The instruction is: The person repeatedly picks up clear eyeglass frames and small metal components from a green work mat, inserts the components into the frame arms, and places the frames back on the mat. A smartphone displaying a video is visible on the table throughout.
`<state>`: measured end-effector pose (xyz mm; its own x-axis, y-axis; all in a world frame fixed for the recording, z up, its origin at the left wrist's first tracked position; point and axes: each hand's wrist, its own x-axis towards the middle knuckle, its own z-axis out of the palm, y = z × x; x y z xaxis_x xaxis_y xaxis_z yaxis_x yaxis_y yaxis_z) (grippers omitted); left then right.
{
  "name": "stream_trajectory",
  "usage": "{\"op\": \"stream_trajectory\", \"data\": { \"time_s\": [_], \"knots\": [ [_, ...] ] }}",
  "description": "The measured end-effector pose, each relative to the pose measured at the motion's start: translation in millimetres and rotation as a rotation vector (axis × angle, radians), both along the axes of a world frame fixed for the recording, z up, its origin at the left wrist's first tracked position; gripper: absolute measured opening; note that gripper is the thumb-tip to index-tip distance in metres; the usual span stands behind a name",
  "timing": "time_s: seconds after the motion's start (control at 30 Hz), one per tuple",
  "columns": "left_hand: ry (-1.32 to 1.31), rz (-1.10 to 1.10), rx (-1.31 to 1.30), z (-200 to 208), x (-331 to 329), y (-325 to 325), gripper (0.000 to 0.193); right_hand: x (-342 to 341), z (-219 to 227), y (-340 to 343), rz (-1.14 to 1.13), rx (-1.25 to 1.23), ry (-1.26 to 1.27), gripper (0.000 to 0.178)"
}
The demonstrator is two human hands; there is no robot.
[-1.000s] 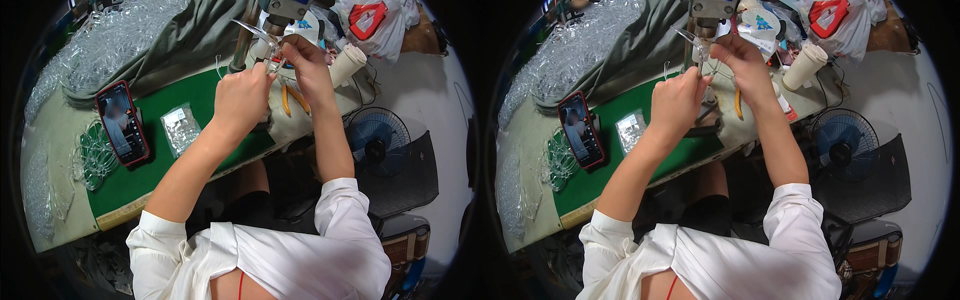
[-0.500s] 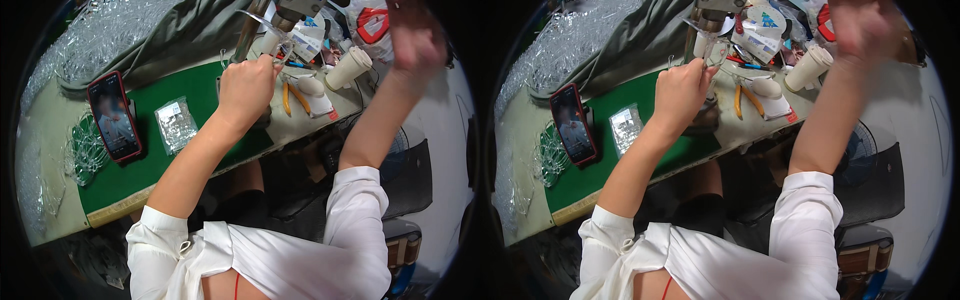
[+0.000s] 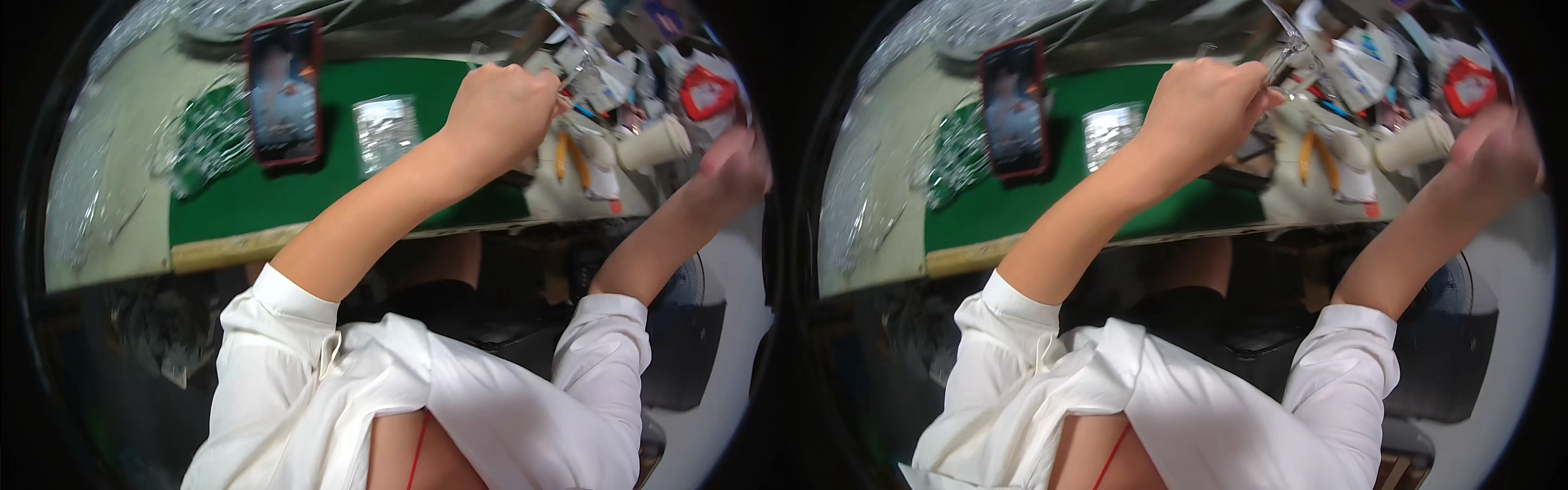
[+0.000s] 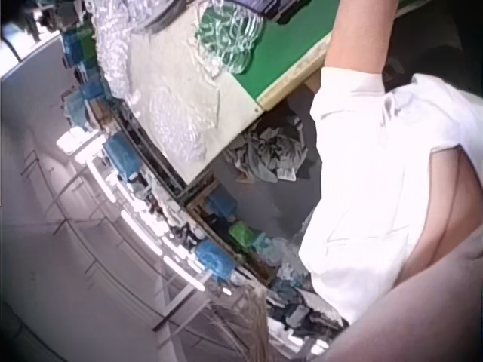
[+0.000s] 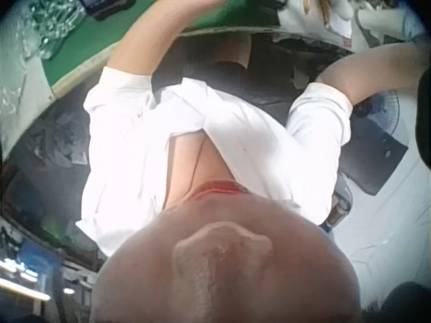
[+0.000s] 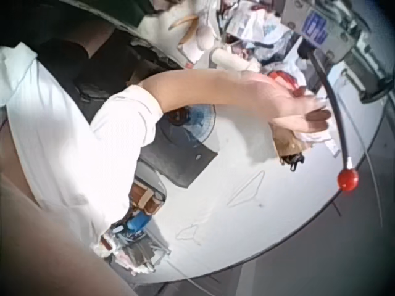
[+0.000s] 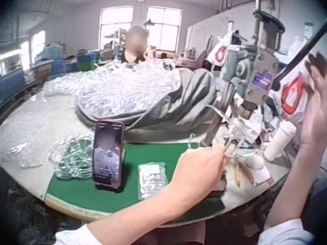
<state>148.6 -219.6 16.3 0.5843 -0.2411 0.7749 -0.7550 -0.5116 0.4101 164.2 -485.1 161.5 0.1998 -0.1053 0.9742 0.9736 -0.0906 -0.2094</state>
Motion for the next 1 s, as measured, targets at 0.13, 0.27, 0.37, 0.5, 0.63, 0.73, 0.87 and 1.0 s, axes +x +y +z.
{"op": "stream_trajectory", "data": {
  "time_s": [0.13,0.27,0.37,0.5,0.63,0.73,0.87,1.0],
  "knots": [
    [0.551,-0.368,-0.368,-17.1,-78.3,131.1,0.019,-36.8,-138.3,104.2,-0.183,0.149,0.294,0.032],
    [0.653,-0.132,-0.655,-36.9,-192.0,304.3,0.023,-65.7,-228.5,97.4,-0.209,0.093,0.695,0.030],
    [0.684,0.154,-0.778,-24.7,-269.8,398.0,0.026,-69.7,-234.7,89.2,-0.253,0.116,0.763,0.025],
    [0.682,0.413,-0.916,-41.7,-285.3,454.7,0.025,-62.9,-221.5,114.4,-0.202,0.075,0.708,0.019],
    [0.691,0.458,-1.165,-73.8,-239.8,476.6,0.032,-70.1,-208.7,151.1,-0.164,-0.105,0.637,0.016],
    [1.000,0.597,-1.047,-67.4,-206.9,482.7,0.042,-79.6,-211.8,156.7,-0.121,-0.137,0.666,0.014],
    [0.888,0.601,-0.368,-35.9,-144.3,436.8,0.036,-89.3,-219.8,155.8,-0.076,-0.113,0.743,0.014],
    [0.212,0.500,0.280,-15.8,-55.9,383.5,0.040,-91.0,-210.9,181.3,0.054,-0.155,0.740,0.016]
  ]
}}
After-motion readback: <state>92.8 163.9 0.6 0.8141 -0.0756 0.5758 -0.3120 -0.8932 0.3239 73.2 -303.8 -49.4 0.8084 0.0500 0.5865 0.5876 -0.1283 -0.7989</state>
